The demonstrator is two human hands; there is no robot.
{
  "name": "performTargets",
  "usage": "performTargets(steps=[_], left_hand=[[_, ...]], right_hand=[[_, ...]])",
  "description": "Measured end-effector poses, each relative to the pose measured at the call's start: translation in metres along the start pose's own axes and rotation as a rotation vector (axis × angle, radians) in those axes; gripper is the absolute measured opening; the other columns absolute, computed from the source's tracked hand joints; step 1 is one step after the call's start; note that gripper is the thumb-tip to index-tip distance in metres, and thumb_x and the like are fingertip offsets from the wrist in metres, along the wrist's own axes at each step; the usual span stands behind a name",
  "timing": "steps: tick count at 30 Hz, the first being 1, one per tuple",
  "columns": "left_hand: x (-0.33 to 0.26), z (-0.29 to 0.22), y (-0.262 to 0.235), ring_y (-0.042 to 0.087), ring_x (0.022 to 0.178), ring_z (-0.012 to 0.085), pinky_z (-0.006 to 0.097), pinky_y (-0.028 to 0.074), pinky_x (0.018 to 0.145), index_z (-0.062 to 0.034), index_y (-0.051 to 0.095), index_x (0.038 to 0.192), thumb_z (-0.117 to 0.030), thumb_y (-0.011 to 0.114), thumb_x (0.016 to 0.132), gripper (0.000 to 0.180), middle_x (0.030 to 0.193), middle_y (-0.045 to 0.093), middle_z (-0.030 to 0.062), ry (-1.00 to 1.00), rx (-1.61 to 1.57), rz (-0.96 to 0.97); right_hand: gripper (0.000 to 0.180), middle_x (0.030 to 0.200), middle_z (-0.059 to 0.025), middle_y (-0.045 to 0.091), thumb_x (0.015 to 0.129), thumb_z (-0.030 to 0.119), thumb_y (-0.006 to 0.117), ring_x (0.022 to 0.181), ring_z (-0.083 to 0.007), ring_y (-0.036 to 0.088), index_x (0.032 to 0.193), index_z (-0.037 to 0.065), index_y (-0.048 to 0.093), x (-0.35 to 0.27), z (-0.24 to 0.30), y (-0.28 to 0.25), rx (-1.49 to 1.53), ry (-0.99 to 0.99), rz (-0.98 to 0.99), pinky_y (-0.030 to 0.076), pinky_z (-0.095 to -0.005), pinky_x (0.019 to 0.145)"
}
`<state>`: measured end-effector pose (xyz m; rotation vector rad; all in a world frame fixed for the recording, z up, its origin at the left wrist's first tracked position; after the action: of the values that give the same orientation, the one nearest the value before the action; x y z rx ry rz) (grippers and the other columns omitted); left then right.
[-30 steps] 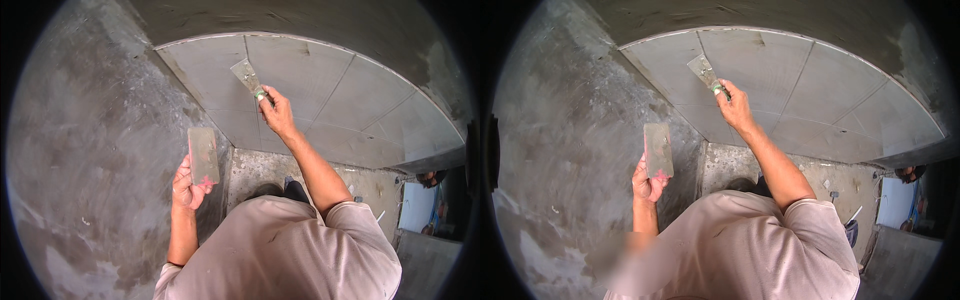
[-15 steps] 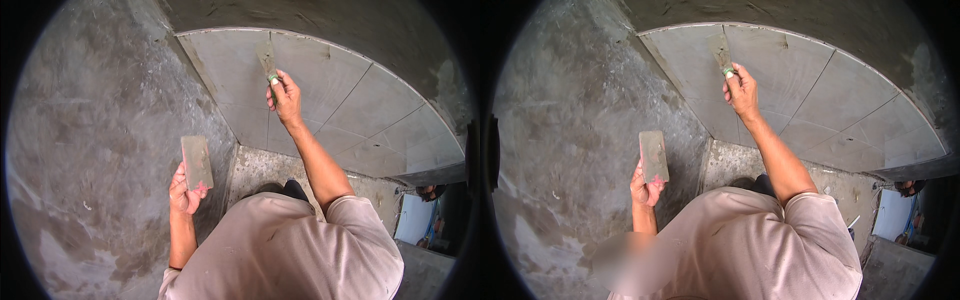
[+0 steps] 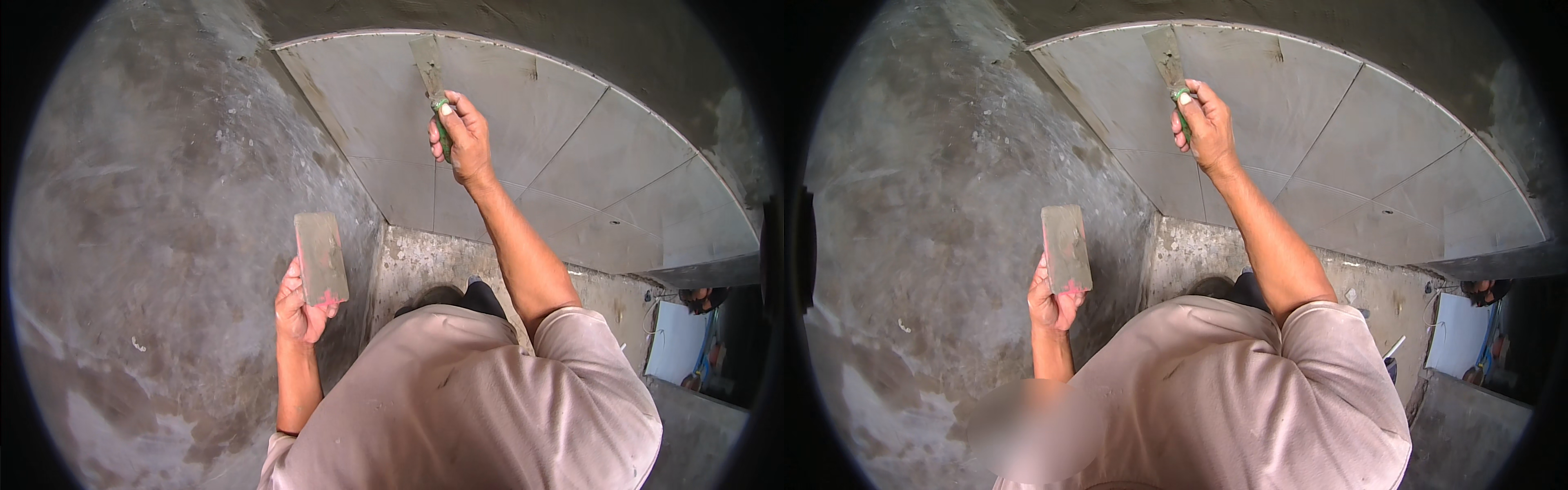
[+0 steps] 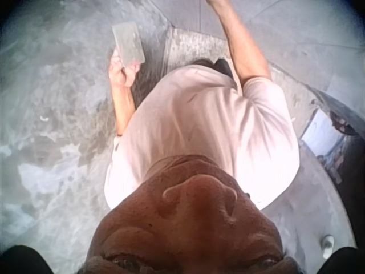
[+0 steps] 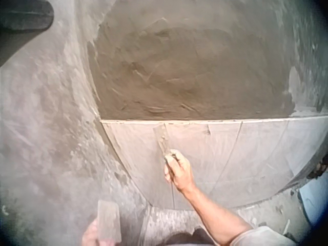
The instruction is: The person smooths plaster onto the upper wall using a hand float, then scrapes excess plaster along the tile edges and corner seams with a putty knife.
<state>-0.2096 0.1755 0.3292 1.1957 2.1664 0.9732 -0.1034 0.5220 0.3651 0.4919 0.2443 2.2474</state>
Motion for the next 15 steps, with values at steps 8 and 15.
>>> performTargets(steps=[8, 15], left_hand=[[0.014, 0.012, 0.002, 0.065, 0.068, 0.0256, 0.033, 0.051, 0.048, 0.0003, 0.048, 0.141, -0.016, 0.067, 0.089, 0.058, 0.111, 0.067, 0.0172, -0.037, 0.115, 0.053], [0.006, 0.010, 0.009, 0.066, 0.073, 0.0254, 0.033, 0.051, 0.049, 0.0011, 0.046, 0.143, -0.008, 0.059, 0.090, 0.056, 0.117, 0.067, 0.0160, -0.037, 0.119, 0.012]], right_hand=[[0.038, 0.072, -0.0043, 0.061, 0.105, 0.027, 0.057, 0.046, -0.0098, 0.051, 0.133, 0.002, 0.054, -0.046, -0.044, -0.031, 0.105, 0.279, -0.030, 0.039, -0.0250, 0.038], [0.054, 0.077, -0.0003, 0.057, 0.106, 0.027, 0.057, 0.055, -0.0057, 0.052, 0.152, 0.002, 0.043, -0.144, -0.017, -0.115, -0.311, -0.009, -0.605, 0.043, -0.0222, 0.047]])
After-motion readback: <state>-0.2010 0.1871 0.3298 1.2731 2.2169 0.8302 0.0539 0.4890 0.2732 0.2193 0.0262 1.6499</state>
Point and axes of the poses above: each hand's wrist, its own x-axis towards the middle knuckle, its own y-axis out of the palm, z = x × y, the point moved 2 cm from there along x, towards the middle knuckle
